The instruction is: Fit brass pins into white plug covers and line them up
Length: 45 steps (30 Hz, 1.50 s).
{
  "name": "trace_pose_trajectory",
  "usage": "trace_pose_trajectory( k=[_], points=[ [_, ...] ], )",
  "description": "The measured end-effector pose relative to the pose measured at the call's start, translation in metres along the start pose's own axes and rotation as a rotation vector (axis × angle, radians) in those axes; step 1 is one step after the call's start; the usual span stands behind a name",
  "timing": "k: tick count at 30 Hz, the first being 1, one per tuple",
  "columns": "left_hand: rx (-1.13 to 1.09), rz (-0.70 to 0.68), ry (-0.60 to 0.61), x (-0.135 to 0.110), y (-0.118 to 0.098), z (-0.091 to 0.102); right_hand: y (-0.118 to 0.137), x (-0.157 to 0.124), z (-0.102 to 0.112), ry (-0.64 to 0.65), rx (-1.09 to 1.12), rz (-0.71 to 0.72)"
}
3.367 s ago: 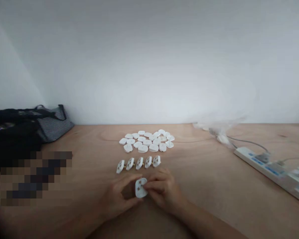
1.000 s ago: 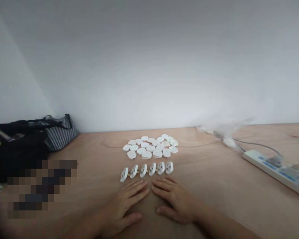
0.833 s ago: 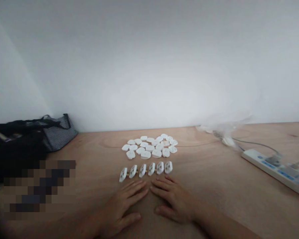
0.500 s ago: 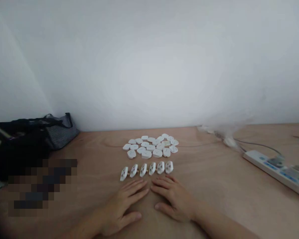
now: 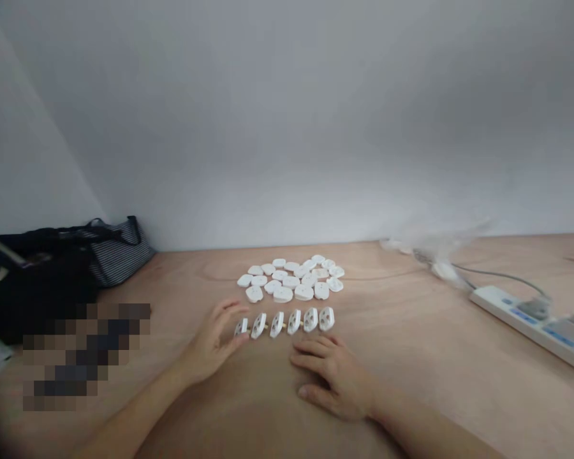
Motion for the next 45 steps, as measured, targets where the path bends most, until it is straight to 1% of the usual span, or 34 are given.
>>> trace_pose_trajectory(
  k=[1,3,4,6,8,10,12,14,17,19,20,22,24,28,34,37,41,45],
  points=[
    [-0.028,0.0,0.085,0.001,0.006,-0.004,0.0,0.0,0.0,0.004,-0.003,-0.005],
    [-0.059,0.029,0.2,-0.001,0.017,-0.011,0.0,0.001,0.0,0.008,-0.005,-0.007],
    [-0.066,0.049,0.237,-0.002,0.02,-0.014,0.0,0.001,0.0,0.011,-0.005,-0.007],
    [-0.081,0.09,0.256,-0.003,0.024,-0.017,0.0,0.001,-0.001,0.018,-0.001,-0.006],
    [-0.102,0.107,0.234,-0.004,0.023,-0.016,-0.001,0.001,-0.002,0.022,0.005,-0.011],
    [-0.121,0.116,0.186,-0.003,0.017,-0.01,-0.002,0.001,-0.002,0.019,0.008,-0.015],
    [-0.149,0.136,0.142,-0.004,0.008,-0.003,-0.002,0.001,-0.001,0.015,0.003,-0.017],
    [-0.204,0.169,0.14,-0.008,-0.005,-0.002,-0.002,0.001,-0.001,0.017,-0.002,-0.017],
    [-0.28,0.185,0.129,-0.015,-0.029,-0.01,-0.001,0.001,-0.001,0.024,-0.01,-0.008],
    [-0.364,0.183,0.13,-0.019,-0.042,-0.022,-0.001,0.0,-0.001,0.015,-0.012,0.0],
    [-0.402,0.2,0.125,-0.02,-0.045,-0.028,-0.001,0.0,-0.001,0.004,-0.013,0.004],
    [-0.476,0.253,0.111,-0.021,-0.046,-0.041,-0.002,-0.001,-0.001,-0.02,-0.014,0.009],
    [-0.548,0.279,0.099,-0.021,-0.046,-0.051,-0.003,-0.001,-0.001,-0.028,-0.016,0.013],
    [-0.631,0.264,0.091,-0.021,-0.047,-0.059,-0.005,-0.001,-0.003,-0.013,-0.017,0.022],
    [-0.565,0.261,0.125,-0.02,-0.046,-0.058,-0.008,-0.001,-0.004,-0.012,0.016,0.02],
    [-0.527,0.201,0.126,-0.016,-0.051,-0.053,-0.009,-0.001,-0.002,-0.045,0.046,0.017],
    [-0.48,0.13,0.126,-0.014,-0.056,-0.05,-0.008,-0.001,-0.003,-0.022,0.041,0.036],
    [-0.467,0.147,0.096,-0.017,-0.052,-0.051,-0.009,-0.001,-0.004,-0.012,0.031,0.03]
  ],
)
Point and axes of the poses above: each hand's wrist, its own x-axis towards the middle knuckle, its own z-axis out of the back of the hand, y = z × x, the point moved 7 cm from there along x, towards the middle knuckle, and after that the axes turned 5 degrees about -y, right-handed, at the moved point
